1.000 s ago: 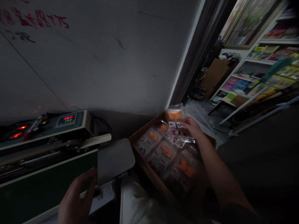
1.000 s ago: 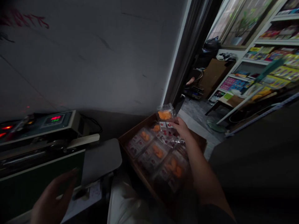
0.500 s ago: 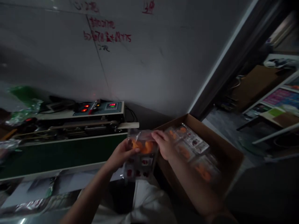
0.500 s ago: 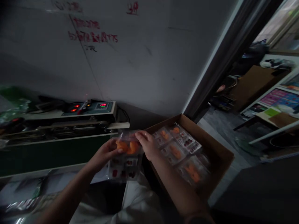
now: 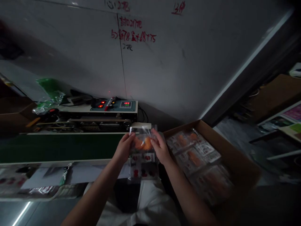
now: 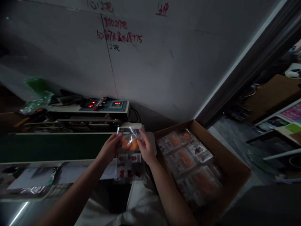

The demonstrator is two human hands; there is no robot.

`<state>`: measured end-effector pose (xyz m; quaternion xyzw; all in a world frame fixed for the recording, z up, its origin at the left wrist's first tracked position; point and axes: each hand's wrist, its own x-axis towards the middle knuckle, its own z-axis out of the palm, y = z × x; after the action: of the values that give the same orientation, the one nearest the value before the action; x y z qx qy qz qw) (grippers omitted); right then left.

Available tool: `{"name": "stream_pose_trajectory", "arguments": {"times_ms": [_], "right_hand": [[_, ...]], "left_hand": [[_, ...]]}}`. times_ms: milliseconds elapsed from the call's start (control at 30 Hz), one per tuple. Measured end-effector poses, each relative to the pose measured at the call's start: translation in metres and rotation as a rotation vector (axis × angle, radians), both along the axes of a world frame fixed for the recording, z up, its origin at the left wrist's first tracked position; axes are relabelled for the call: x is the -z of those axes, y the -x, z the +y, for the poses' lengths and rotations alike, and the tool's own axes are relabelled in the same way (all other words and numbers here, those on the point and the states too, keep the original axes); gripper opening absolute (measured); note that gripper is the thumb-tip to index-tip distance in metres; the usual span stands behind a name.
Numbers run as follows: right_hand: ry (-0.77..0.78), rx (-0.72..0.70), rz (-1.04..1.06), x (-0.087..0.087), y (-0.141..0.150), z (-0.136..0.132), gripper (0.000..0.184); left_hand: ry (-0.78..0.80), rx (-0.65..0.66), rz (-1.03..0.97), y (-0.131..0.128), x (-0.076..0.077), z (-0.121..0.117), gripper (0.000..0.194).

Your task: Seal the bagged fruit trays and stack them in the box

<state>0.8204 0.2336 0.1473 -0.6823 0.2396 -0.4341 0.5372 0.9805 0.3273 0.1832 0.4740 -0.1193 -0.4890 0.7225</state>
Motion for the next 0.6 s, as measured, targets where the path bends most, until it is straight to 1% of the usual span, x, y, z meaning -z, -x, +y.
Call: {"name": "stream_pose_trajectory", "arguments": {"times_ms": [33, 100, 167, 267, 333, 433, 533, 600], "right_hand": [[0.040, 0.037, 0.033, 0.006, -0.002, -0.002, 0.052], [0.063, 0.090, 0.073, 0.017, -0.005, -0.007, 0.048], [0.062, 0.116, 0.102, 0.023, -0.006, -0.011, 0.050], [0.115, 0.161, 0.154, 0.028, -0.007, -0.014, 0.051], [0.148, 0.188, 0.175, 0.028, -0.008, -0.015, 0.051], [0.202, 0.227, 0.203, 0.027, -0.010, -0.017, 0.050], [0.250, 0.244, 0.240, 0.027, -0.012, -0.019, 0.050], [0.233, 0.235, 0.251, 0.028, -0.014, -0.018, 0.049]], "left_hand": [[-0.013, 0.046, 0.019, -0.004, 0.003, -0.001, 0.037], [-0.054, 0.108, 0.039, -0.013, 0.010, -0.003, 0.037], [-0.099, 0.099, 0.016, -0.024, 0.017, -0.006, 0.033], [-0.139, 0.052, -0.044, -0.036, 0.025, -0.011, 0.029], [-0.152, 0.077, -0.045, -0.042, 0.025, -0.015, 0.031], [-0.140, 0.140, -0.010, -0.046, 0.022, -0.020, 0.031], [-0.162, 0.154, 0.025, -0.048, 0.022, -0.022, 0.023], [-0.204, 0.136, 0.054, -0.049, 0.024, -0.026, 0.017]]}}
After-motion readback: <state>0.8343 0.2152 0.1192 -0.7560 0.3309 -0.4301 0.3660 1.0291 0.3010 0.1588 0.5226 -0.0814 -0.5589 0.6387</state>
